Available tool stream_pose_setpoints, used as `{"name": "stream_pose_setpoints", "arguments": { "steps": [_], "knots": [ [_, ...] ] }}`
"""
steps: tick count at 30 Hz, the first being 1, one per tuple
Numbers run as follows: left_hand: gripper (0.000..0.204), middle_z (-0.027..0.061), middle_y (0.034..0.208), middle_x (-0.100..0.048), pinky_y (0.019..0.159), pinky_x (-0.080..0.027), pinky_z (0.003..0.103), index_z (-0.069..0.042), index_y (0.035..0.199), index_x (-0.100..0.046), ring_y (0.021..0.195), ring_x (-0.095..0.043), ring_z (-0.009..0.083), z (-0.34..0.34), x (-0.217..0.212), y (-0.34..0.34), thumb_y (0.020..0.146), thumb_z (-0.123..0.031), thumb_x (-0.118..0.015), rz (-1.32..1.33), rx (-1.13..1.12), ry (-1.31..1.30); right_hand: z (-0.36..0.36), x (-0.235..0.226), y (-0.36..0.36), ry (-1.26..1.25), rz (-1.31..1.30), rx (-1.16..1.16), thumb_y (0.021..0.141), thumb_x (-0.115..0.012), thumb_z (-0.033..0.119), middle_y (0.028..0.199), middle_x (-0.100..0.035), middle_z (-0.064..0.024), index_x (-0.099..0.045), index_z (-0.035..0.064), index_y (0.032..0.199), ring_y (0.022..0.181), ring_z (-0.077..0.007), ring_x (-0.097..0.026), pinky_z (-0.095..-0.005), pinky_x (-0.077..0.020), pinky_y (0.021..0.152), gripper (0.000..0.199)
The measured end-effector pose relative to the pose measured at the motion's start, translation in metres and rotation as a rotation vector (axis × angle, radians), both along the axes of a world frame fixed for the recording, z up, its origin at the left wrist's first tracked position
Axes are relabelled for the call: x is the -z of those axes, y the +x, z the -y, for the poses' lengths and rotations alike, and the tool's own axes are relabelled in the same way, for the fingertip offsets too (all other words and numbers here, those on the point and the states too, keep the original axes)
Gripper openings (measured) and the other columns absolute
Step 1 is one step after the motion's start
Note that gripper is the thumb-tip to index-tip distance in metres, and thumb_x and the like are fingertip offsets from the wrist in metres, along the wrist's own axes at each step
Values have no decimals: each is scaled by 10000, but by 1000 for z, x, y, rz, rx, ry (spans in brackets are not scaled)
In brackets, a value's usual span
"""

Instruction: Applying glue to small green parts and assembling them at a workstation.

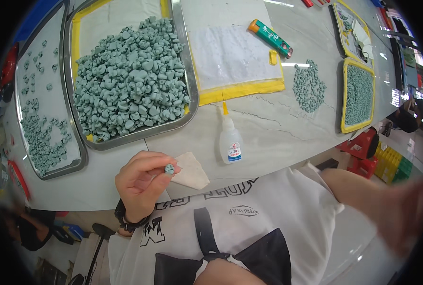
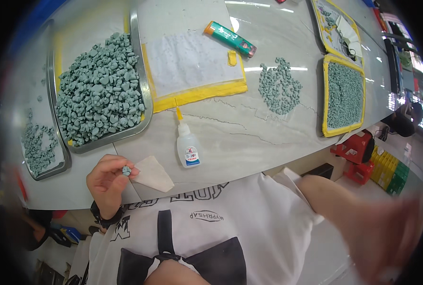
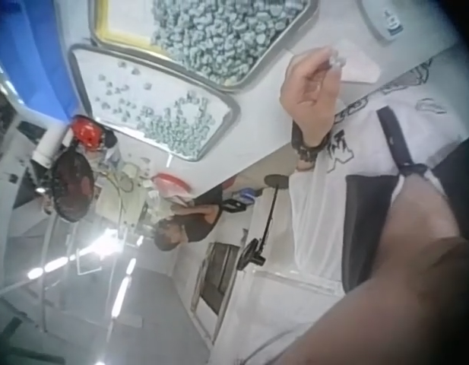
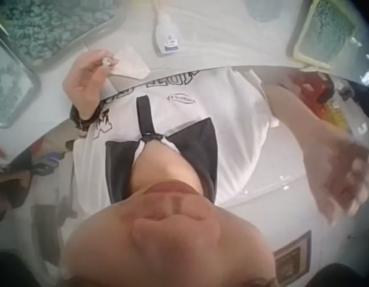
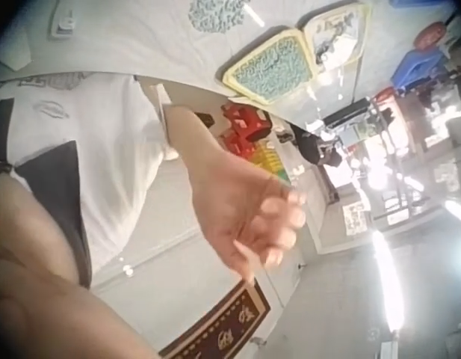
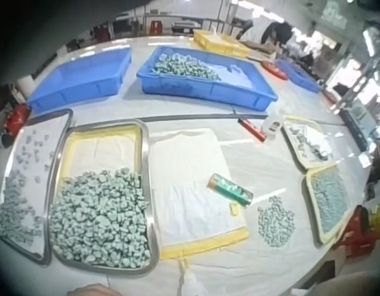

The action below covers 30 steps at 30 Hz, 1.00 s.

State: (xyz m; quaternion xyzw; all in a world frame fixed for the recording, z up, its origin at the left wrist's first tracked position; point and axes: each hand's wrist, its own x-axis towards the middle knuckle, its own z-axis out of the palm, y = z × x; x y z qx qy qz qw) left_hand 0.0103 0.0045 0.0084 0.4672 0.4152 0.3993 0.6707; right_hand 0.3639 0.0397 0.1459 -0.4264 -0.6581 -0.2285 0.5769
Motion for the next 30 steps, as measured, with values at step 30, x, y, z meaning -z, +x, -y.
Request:
{"name": "stream_pose_setpoints", "arguments": {
  "steps": [30],
  "knots": [
    [414, 168, 898, -597, 692, -484, 282, 114, 1122, -525, 809, -607, 217, -7, -6, -12, 715, 86, -591, 297, 273, -205, 37, 119, -160, -901, 41, -420, 513, -702, 6, 738, -577, -27, -628, 105, 786, 681, -203, -547, -396, -408, 736, 300]
  ]
}}
